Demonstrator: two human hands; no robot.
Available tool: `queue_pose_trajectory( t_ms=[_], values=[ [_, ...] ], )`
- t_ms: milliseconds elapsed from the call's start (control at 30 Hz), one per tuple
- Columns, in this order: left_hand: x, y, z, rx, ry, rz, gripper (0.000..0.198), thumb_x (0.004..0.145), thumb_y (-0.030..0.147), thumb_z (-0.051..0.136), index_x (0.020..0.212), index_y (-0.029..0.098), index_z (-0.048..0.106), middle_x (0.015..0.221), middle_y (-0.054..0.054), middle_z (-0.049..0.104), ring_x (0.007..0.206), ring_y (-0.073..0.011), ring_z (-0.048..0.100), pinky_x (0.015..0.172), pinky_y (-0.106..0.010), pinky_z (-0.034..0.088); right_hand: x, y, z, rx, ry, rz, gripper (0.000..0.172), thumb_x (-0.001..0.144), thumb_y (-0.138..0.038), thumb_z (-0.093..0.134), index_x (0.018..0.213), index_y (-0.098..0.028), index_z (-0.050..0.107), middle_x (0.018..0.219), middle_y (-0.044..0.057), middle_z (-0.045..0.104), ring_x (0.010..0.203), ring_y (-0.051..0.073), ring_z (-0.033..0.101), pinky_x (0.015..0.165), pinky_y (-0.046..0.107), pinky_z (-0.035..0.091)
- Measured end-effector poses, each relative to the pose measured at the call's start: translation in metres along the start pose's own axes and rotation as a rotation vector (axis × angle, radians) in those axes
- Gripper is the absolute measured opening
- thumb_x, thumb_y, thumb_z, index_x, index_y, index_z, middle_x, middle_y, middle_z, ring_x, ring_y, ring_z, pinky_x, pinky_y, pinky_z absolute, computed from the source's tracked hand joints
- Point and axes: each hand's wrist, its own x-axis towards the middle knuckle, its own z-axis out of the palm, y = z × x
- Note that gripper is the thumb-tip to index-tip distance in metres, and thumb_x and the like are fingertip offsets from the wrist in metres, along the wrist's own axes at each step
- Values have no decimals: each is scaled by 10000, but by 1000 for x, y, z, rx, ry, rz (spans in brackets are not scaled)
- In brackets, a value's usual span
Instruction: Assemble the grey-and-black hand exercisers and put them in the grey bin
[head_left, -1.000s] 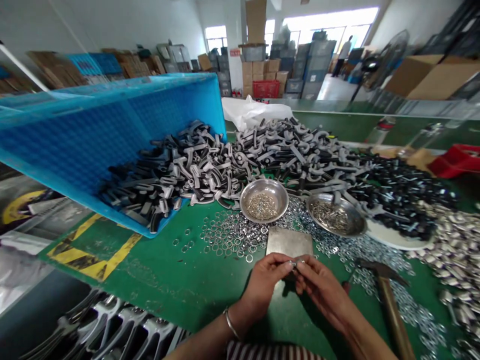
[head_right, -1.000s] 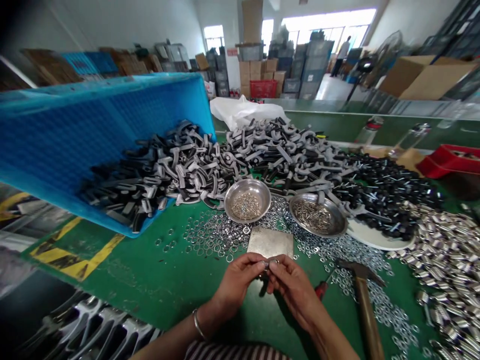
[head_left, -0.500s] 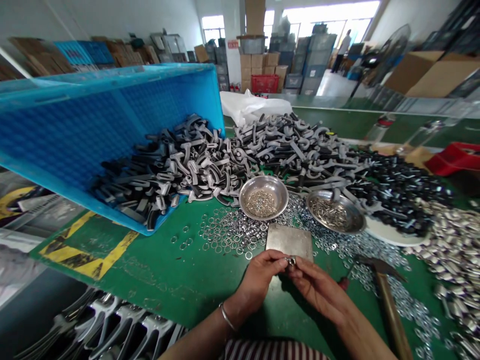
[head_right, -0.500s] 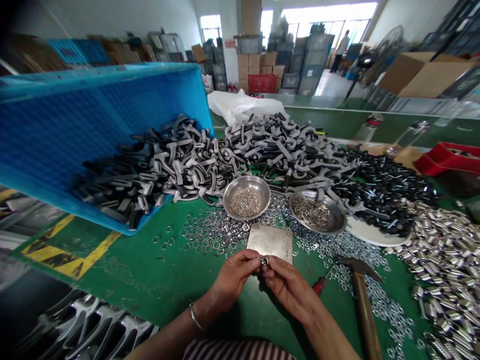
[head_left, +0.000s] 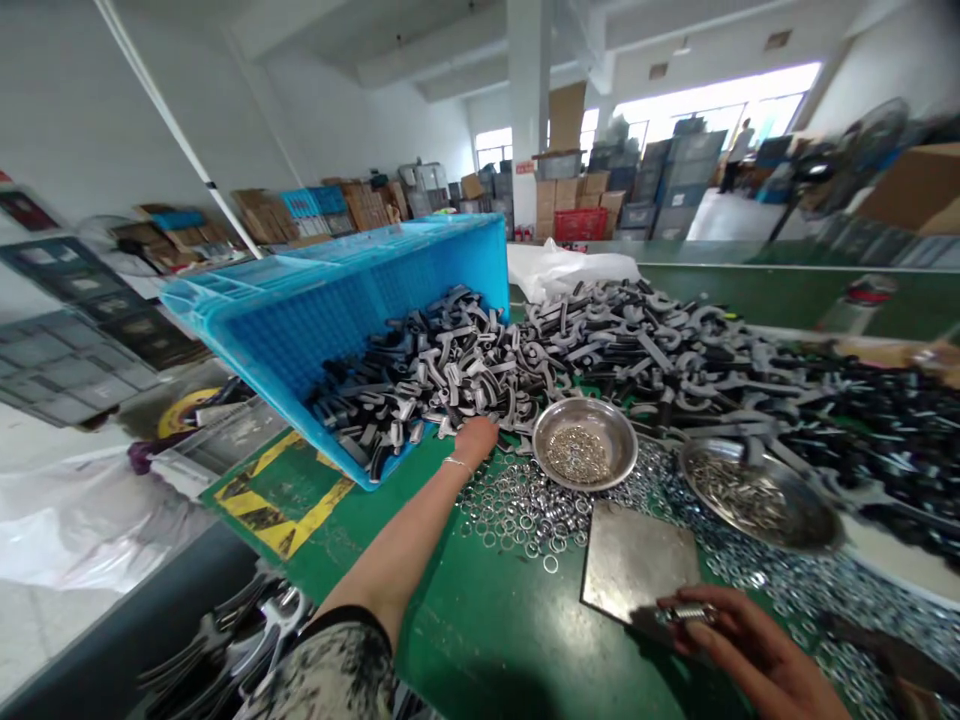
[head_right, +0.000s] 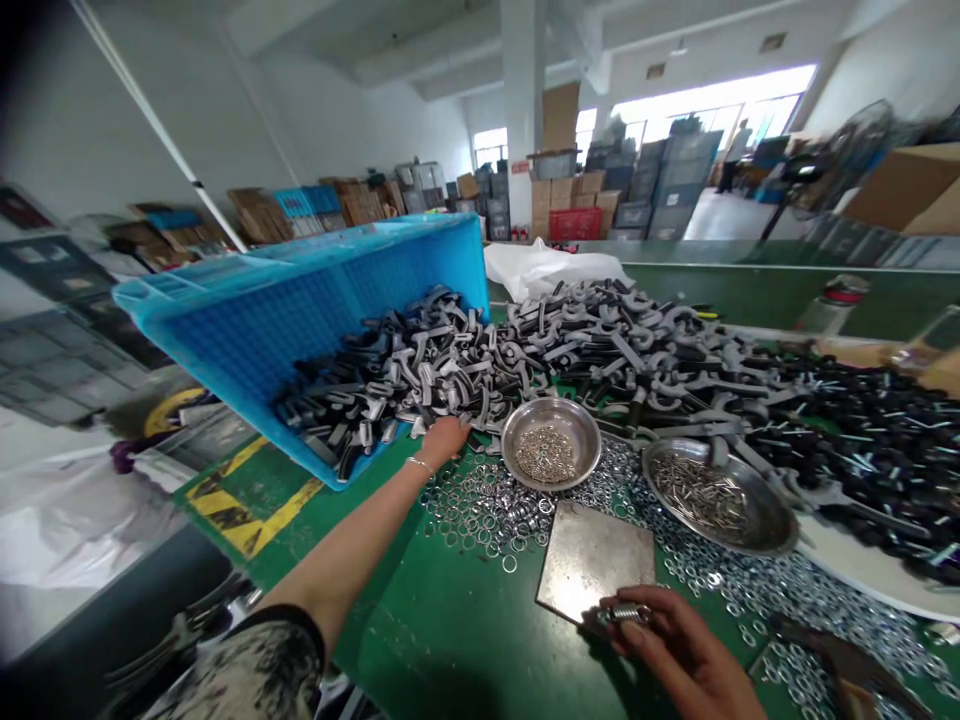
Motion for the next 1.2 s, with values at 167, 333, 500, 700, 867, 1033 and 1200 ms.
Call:
queue_pose_trajectory(
  t_ms=[167,333,500,700,867,1033,1200],
  values=[
    [-7,11,18,-43,56,24,244,801,145,619,1039,94,621,1033,-222,705,1060,-333,671,878,-390,503,7,9,31,261,50,-9,364,776,-504,764,1011,-239,680,935,73,767,882,268,741,855,381,580],
    [-71,-1,15,-268,15,217,509,871,217,572,1340,153,386,1152,-129,648,1045,-214,653,884,-328,506,15,23,27,383,79,-17,344,805,-457,764,1024,-224,635,945,66,751,855,238,736,850,401,574],
    [-182,-13,53,-769,-687,349,406,836,172,541,1231,219,457,869,5,593,709,-131,585,669,-254,479,12,26,26,377,125,-31,363,812,-473,752,1027,-218,607,923,66,746,860,246,737,836,409,573],
    [-230,10,98,-687,-498,308,410,834,122,515,1233,199,463,989,-30,585,904,-161,554,857,-301,434,0,17,40,381,220,-81,355,793,-479,759,1010,-240,611,954,53,736,882,244,724,828,386,575],
    [-242,23,109,-809,-468,187,358,842,163,515,1189,192,434,897,-8,580,817,-145,566,781,-278,458,-7,21,53,308,317,-174,280,837,-447,714,1019,-256,620,956,33,715,890,219,679,838,346,545],
    [-253,12,103,-852,-890,148,495,742,125,568,1219,189,452,692,65,519,503,-74,427,489,-190,345,-4,29,41,89,196,-250,214,864,-434,676,935,-233,664,986,43,657,970,222,611,883,320,479],
    [-258,-12,71,-1012,-1372,154,659,786,302,692,1364,186,397,879,-34,668,546,-90,528,518,-210,418,9,22,37,37,-192,-232,221,958,-414,549,919,-221,648,1023,38,621,939,199,597,839,308,485]
  ],
)
